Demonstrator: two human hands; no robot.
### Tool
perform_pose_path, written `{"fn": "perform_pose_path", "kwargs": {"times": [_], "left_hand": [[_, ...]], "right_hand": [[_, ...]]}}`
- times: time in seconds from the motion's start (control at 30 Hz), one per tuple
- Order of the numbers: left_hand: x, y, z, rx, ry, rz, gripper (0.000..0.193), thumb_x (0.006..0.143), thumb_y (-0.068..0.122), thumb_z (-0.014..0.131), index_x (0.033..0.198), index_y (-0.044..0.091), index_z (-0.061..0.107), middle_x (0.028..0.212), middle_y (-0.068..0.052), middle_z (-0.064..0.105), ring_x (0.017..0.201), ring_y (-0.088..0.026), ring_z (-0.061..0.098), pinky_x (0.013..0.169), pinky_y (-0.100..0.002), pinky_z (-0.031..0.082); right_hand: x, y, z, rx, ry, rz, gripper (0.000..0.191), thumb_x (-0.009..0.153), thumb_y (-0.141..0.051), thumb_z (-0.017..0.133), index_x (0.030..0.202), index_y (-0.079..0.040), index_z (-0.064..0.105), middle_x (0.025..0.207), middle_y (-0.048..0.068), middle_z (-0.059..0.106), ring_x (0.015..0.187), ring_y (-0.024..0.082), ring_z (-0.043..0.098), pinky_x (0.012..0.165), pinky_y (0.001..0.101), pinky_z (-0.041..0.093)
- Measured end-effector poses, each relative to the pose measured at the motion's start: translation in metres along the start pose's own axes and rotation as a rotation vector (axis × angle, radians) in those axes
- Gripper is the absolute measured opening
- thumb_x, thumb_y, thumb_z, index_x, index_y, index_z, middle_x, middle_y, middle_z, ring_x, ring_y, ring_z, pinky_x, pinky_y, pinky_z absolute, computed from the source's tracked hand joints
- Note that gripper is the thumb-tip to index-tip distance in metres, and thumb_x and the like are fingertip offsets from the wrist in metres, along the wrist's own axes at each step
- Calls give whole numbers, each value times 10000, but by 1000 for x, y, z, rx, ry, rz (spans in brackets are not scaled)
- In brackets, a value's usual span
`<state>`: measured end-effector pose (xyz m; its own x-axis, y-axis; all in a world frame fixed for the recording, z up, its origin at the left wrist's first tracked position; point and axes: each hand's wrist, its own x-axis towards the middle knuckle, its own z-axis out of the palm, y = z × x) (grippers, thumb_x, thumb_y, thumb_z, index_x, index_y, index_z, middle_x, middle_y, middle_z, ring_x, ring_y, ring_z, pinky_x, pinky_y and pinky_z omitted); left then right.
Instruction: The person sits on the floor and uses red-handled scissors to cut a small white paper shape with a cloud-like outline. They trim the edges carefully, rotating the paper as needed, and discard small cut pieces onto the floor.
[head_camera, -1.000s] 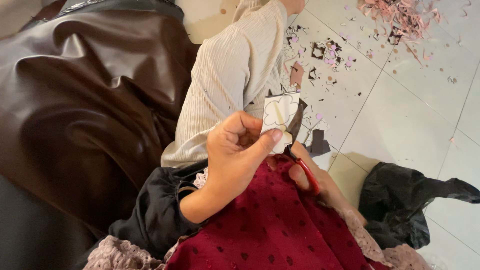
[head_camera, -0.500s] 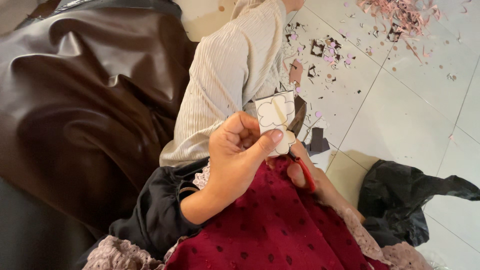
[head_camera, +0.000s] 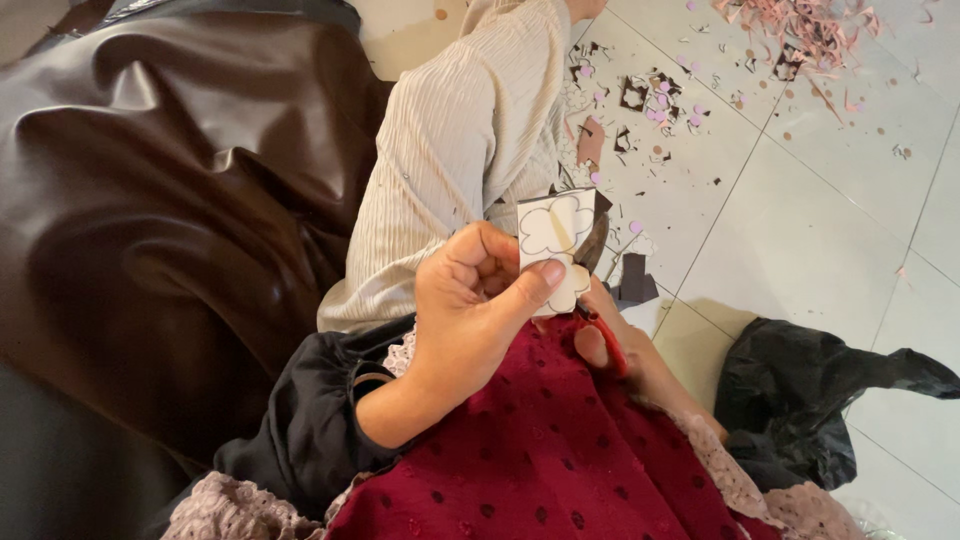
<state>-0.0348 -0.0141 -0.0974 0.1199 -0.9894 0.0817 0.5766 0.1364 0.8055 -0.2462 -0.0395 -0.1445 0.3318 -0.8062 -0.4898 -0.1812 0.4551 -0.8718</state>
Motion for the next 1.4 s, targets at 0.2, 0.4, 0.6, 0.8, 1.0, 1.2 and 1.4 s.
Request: {"fn": "perform_pose_path", "kwargs": {"times": [0.2,0.4,0.6,0.8,1.0,1.2,1.4], "left_hand": [[-1,-1,0,66,6,-25,128,937,-6,750,918,19,626,848,-11,706,735,-21,639,656,-172,523],[-1,1,1,42,-2,-39,108,945,-2,736,924,19,632,848,-8,710,737,-22,642,661,-171,523],[0,2,2,31,-3,-42,121,942,-14,743,924,11,626,844,-16,706,734,-26,642,655,-174,519],[2,10,-4,155,-30,-85,122,917,18,774,905,-1,654,750,-1,670,634,-10,565,549,-163,440],[9,17,-10,217,-80,-186,97,871,28,775,885,-7,686,749,8,691,619,-9,585,541,-167,471],[13,16,-12,150,-107,-152,103,917,35,757,936,-30,679,784,-10,680,661,-25,589,578,-175,472],[9,11,-3,138,-119,-130,145,980,113,698,970,-30,674,828,-35,717,727,-42,645,664,-189,538]], "right_hand": [[-13,1,-7,-64,-99,-141,950,811,-677,637,1563,-131,436,1315,34,602,1139,129,552,957,307,411],[6,22,-13,45,125,154,735,907,-549,626,1489,-110,541,1141,35,632,975,144,561,838,308,435],[1,7,-4,42,134,129,753,882,-523,605,1525,-150,483,1220,15,666,1053,120,600,882,273,450],[1,-16,3,101,-176,-274,1018,797,-651,730,1509,-1,401,1373,22,588,1214,125,543,1021,284,412],[38,-18,-19,-294,-367,-535,1044,739,-832,678,1338,8,516,1154,25,614,1005,126,549,871,288,445],[45,-27,-14,-321,-342,-505,1045,688,-898,656,1222,-7,540,1038,-1,579,907,110,514,777,278,422],[27,-21,-5,-194,-196,-428,1054,636,-964,635,1105,-22,564,921,-27,545,810,93,478,683,267,400]]}}
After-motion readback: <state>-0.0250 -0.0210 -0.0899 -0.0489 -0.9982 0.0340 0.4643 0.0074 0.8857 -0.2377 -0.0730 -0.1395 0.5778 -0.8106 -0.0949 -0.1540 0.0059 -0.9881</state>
